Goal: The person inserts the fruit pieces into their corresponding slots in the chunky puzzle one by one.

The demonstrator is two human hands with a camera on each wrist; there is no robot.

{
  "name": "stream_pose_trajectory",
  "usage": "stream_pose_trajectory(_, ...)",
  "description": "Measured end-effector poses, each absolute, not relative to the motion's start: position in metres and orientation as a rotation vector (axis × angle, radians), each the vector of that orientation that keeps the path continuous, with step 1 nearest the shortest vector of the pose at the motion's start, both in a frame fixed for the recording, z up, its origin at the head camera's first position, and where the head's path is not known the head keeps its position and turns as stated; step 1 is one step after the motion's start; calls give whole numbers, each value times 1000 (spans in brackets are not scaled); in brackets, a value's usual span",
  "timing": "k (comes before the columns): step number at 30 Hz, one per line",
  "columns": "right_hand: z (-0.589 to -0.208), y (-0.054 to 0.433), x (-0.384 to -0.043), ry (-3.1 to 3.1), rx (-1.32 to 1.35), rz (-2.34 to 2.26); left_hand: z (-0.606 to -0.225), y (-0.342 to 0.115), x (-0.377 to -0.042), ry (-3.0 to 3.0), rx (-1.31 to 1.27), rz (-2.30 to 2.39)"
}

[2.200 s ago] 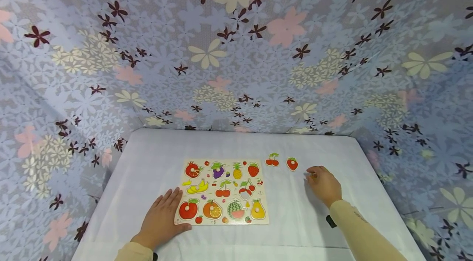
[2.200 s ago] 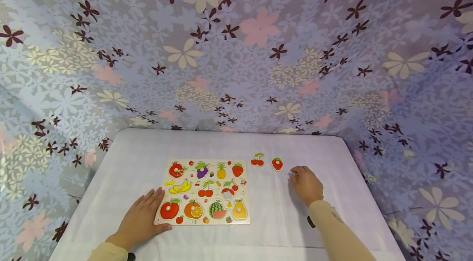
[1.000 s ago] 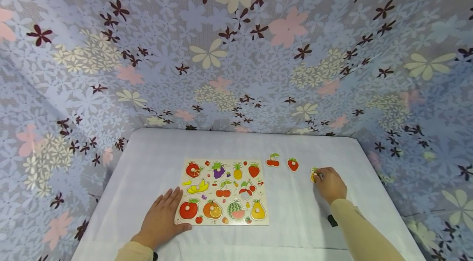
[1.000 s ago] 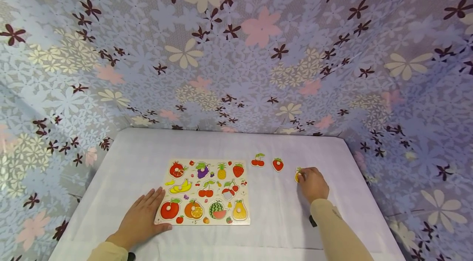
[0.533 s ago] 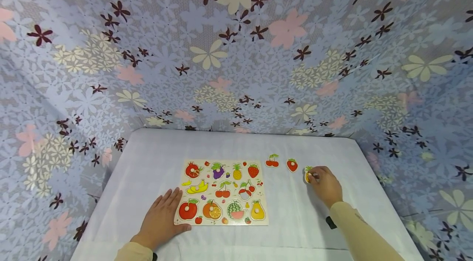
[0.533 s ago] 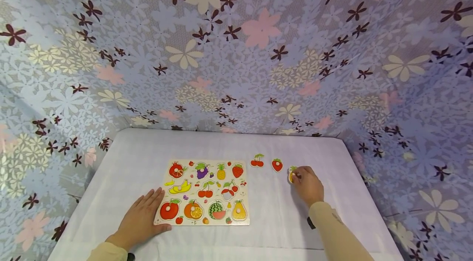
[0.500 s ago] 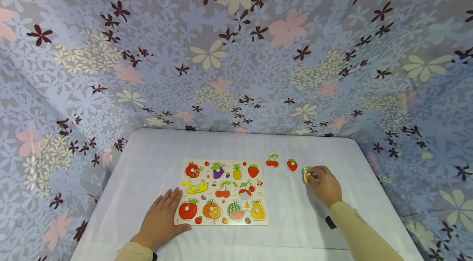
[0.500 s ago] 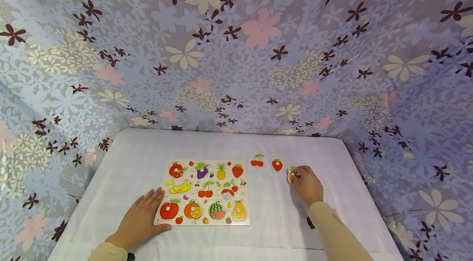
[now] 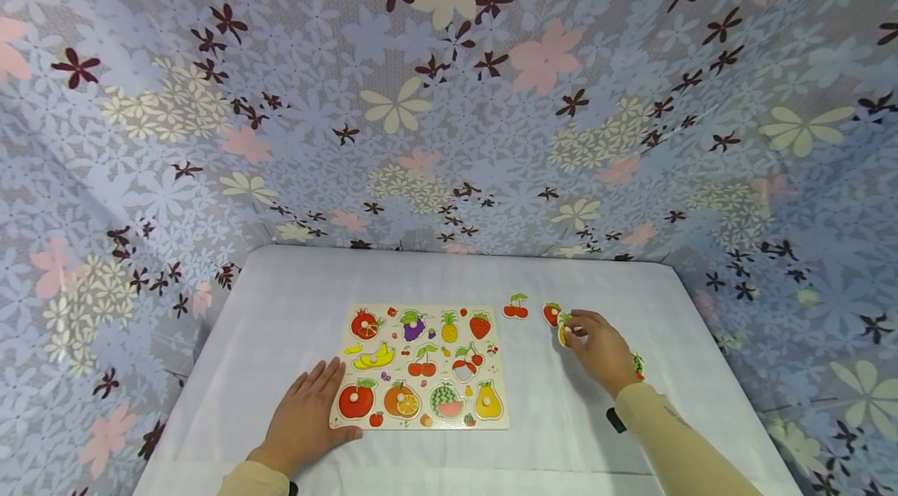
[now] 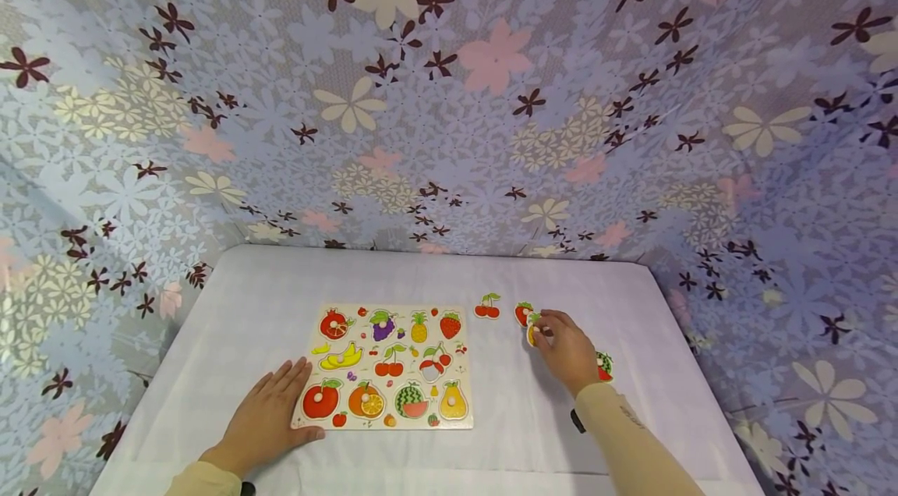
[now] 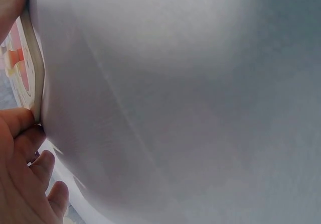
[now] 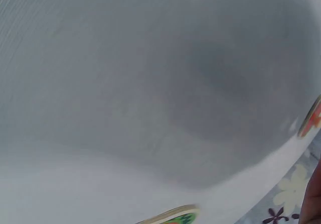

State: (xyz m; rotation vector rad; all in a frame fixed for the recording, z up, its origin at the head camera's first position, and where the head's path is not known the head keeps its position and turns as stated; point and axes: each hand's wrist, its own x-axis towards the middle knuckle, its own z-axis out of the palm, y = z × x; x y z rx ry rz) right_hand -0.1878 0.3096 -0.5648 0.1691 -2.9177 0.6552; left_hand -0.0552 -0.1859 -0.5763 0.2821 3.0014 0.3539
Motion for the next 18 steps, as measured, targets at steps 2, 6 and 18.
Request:
stream_pose_trajectory(2,-564,306,-188,-2906,189,659,-577,-186,-55,3007,284,354)
stream_pose_trajectory(6,-564,299,-188,-2902,232,655,-578,-187,-55,3009,286,356)
stream_pose_trajectory(18,-565,272,-189,-2871,331,666,-581,-188,-55,3006,288,343)
